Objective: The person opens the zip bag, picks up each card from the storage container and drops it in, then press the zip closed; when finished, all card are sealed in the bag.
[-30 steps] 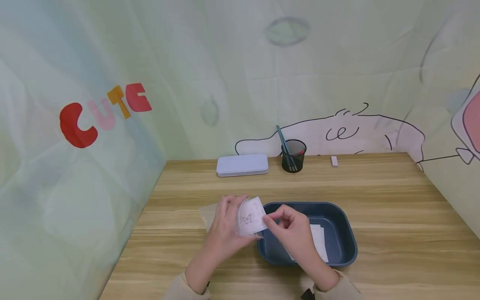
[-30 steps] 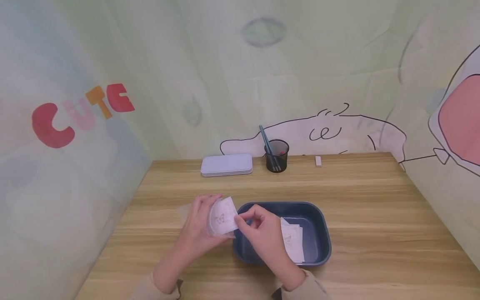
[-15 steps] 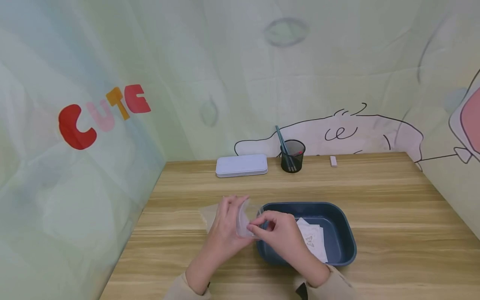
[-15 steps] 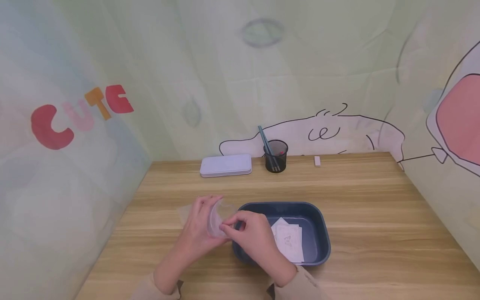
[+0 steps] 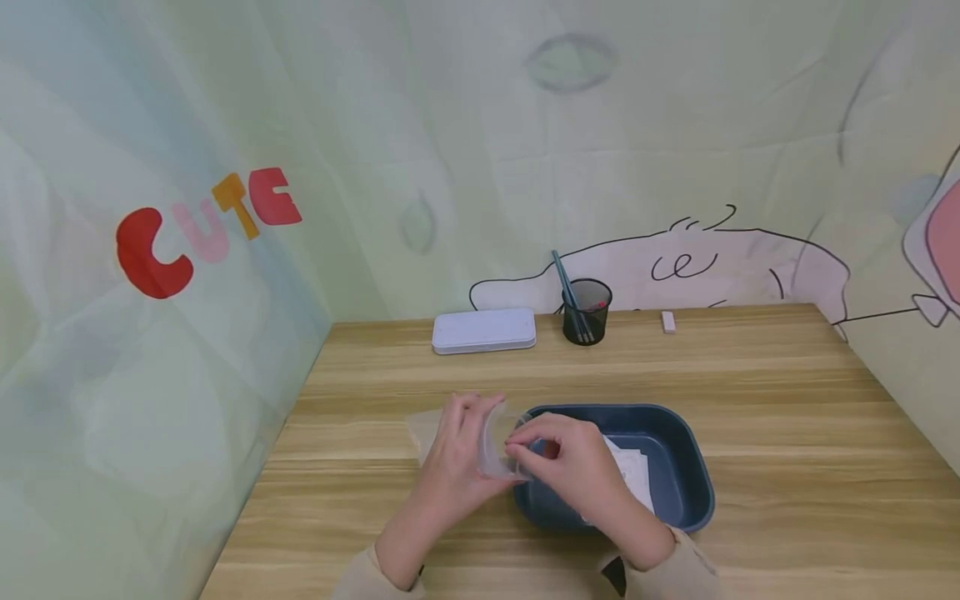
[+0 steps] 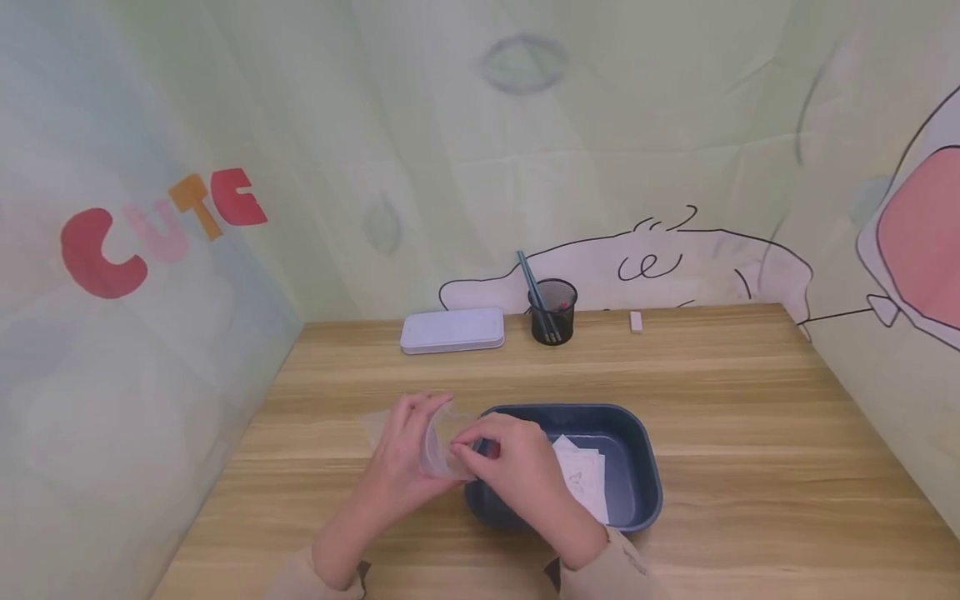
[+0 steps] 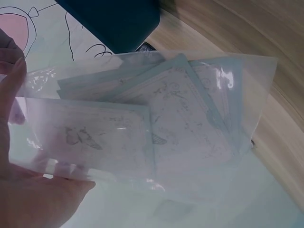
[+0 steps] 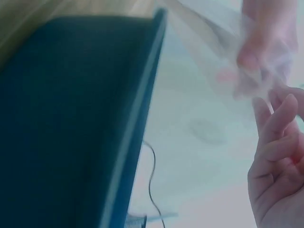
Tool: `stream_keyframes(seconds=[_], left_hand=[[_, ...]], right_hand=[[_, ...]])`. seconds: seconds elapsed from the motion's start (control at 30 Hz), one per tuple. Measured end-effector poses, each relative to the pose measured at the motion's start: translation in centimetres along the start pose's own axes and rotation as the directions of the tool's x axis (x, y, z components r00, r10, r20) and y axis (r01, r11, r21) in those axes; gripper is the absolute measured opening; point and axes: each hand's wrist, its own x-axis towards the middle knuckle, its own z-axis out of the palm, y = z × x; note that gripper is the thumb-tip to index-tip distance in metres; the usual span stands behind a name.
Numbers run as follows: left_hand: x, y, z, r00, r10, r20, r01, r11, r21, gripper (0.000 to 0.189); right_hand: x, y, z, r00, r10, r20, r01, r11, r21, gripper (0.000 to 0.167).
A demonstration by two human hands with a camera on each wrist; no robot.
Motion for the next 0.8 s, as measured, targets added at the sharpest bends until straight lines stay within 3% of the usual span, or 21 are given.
stream_keyframes(seconds=[0.07, 0.17, 0.3, 0.4, 0.53, 0.67, 0.8], left_hand=[[0.0, 0.0, 0.0, 1.0, -0.013, 0.008, 0.013, 1.0, 0.004, 0.094], [-0.1, -0.1, 0.0, 0.999, -0.039, 0.021, 0.039, 0.999, 0.005, 0.095], [-0.4, -0.4, 0.0, 0.998, -0.065, 0.028, 0.065, 0.998, 0.007, 0.094], [-0.5, -0.6, 0.0, 0.997, -0.068, 0.033, 0.068, 0.998, 0.003, 0.095], [-0.5, -0.8, 0.0, 0.996, -0.063, 0.056, 0.063, 0.998, 0.002, 0.096], [-0.5, -0.9, -0.1, 0.995, -0.055, 0.082, 0.055, 0.998, 0.011, 0.097], [-0.5, -0.8, -0.1, 0.993, -0.054, 0.107, 0.054, 0.999, 0.01, 0.097]], right_hand=[[-0.2, 0.4, -1.0, 0.999, 0.021, -0.023, -0.021, 1.0, 0.003, 0.006], [-0.7, 1.8, -3.0, 0.993, 0.117, -0.018, -0.117, 0.993, 0.02, 0.008], [-1.7, 4.5, -5.8, 0.964, 0.262, 0.044, -0.259, 0.964, -0.067, 0.018], [-2.6, 6.3, -7.2, 0.954, 0.289, 0.083, -0.258, 0.928, -0.267, 0.024], [-3.7, 8.0, -7.9, 0.928, 0.333, 0.165, -0.223, 0.854, -0.47, 0.038], [-4.1, 9.2, -7.3, 0.884, 0.415, 0.216, -0.246, 0.805, -0.54, 0.057], [-4.1, 10.0, -6.4, 0.89, 0.415, 0.188, -0.245, 0.784, -0.57, 0.07]])
